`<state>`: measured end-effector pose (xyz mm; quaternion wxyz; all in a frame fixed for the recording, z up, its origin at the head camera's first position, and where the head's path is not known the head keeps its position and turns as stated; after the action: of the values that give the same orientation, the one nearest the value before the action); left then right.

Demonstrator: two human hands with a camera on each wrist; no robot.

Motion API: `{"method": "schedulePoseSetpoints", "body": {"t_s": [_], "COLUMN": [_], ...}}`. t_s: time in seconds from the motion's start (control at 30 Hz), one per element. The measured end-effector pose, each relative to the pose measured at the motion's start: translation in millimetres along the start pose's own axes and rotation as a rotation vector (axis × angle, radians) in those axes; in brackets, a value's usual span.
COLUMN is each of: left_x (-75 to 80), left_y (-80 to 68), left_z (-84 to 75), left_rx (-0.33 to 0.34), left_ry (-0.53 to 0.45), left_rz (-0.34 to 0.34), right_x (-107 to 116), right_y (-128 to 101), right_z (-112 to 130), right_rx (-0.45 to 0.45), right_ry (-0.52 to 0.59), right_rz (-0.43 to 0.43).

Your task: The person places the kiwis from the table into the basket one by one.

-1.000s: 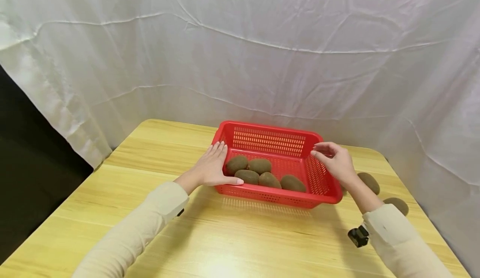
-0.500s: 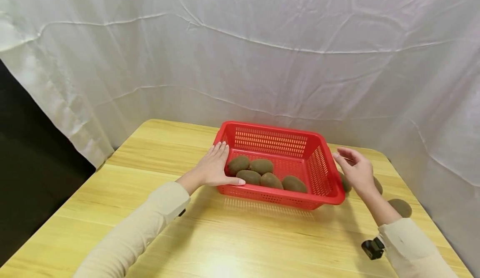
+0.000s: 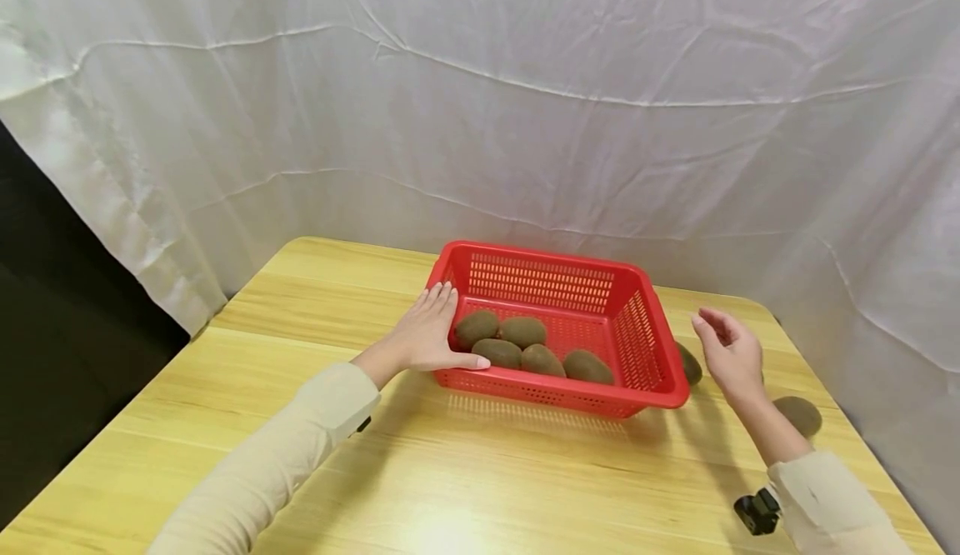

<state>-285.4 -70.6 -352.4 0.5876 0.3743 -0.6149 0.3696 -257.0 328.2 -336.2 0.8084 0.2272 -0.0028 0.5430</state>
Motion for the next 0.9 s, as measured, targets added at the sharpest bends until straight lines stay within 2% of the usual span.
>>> {"method": "schedulePoseSetpoints", "body": {"t_s": [0.17,0.27,0.6,0.77,0.9], "left_x": [-0.8,-1.6,-1.2,-1.7,-1.7], "left_y": [-0.1,-0.3,0.9,1.2,0.6], "left_z": [0.1,0.2,0.4,0.2,0.5], "left_rx": [0.0,0.001,0.005,0.005,0.007], "left_ry": [0.013,0.014,0.015,0.017,0.015], "left_rz": [-0.004,0.0,-0.014,-0.011,-0.009], "right_x": [7.0,11.1,11.8,8.6,7.9], "right_y": [1.0,0.7,-3.1,-5.1,-5.5], "right_z": [-16.8,-25.4,-39.9,-45.0,-50.8], "right_rx": [-0.078,-0.115,-0.078,-0.084,-0.089], "right_ry": [0.004,-0.012,-0.134,-0.13,-0.15], "right_rz": [-0.041,-0.034,0.085,0.15,0.167]}}
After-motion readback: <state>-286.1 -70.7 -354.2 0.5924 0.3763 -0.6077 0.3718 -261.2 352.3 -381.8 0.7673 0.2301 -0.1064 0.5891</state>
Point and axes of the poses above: each hand's wrist, its own y-axis towards the middle knuckle, its own x-axis out of the back of the hand, z = x × y, the point moved 3 cm from there along y, towards the middle knuckle, and after that the axes turned 15 degrees about y, right-handed, at the moved point
